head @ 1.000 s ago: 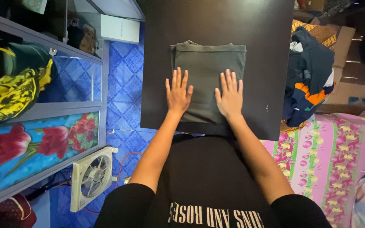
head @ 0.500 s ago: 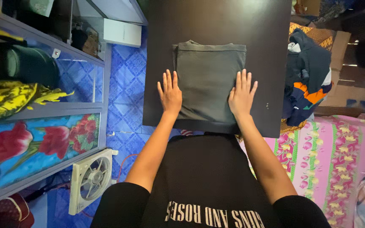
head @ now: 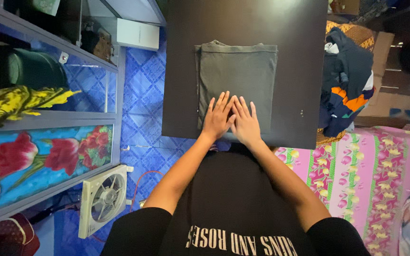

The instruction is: The person folds a black t-shirt on a dark table and then places it into a storage shelf.

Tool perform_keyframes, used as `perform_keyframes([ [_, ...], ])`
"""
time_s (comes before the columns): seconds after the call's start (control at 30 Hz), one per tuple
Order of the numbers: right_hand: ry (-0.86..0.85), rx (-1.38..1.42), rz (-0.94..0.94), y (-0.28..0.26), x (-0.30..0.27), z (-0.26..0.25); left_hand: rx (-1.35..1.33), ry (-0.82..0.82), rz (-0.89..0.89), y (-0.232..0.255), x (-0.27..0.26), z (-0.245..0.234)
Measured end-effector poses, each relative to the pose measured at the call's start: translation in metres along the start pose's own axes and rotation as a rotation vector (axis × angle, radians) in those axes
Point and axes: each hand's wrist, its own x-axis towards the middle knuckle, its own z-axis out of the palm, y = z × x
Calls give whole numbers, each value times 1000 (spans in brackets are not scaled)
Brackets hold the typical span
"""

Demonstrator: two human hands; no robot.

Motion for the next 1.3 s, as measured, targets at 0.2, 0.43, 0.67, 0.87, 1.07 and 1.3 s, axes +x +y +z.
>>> perform_keyframes([
  [0.2,21,124,54,9,-9,-19,55,6,-63,-8,-15,-17],
  [0.43,40,53,214,32,-22,-23,162,59,-234,-23,-35,-26],
  [0.67,128,121,320,58,-48,-7,231,68,-288,-41,-57,-23],
  [0.87,255,344,432,56,-79,-14,63,187,-332,-43,-77,-24],
  [1.07,279,355,463,60,-96,-11,55,211,-355,-41,-89,-35],
  [1.3,310,442,482,59,-107,-5,31,238,-358,-36,-96,-42],
])
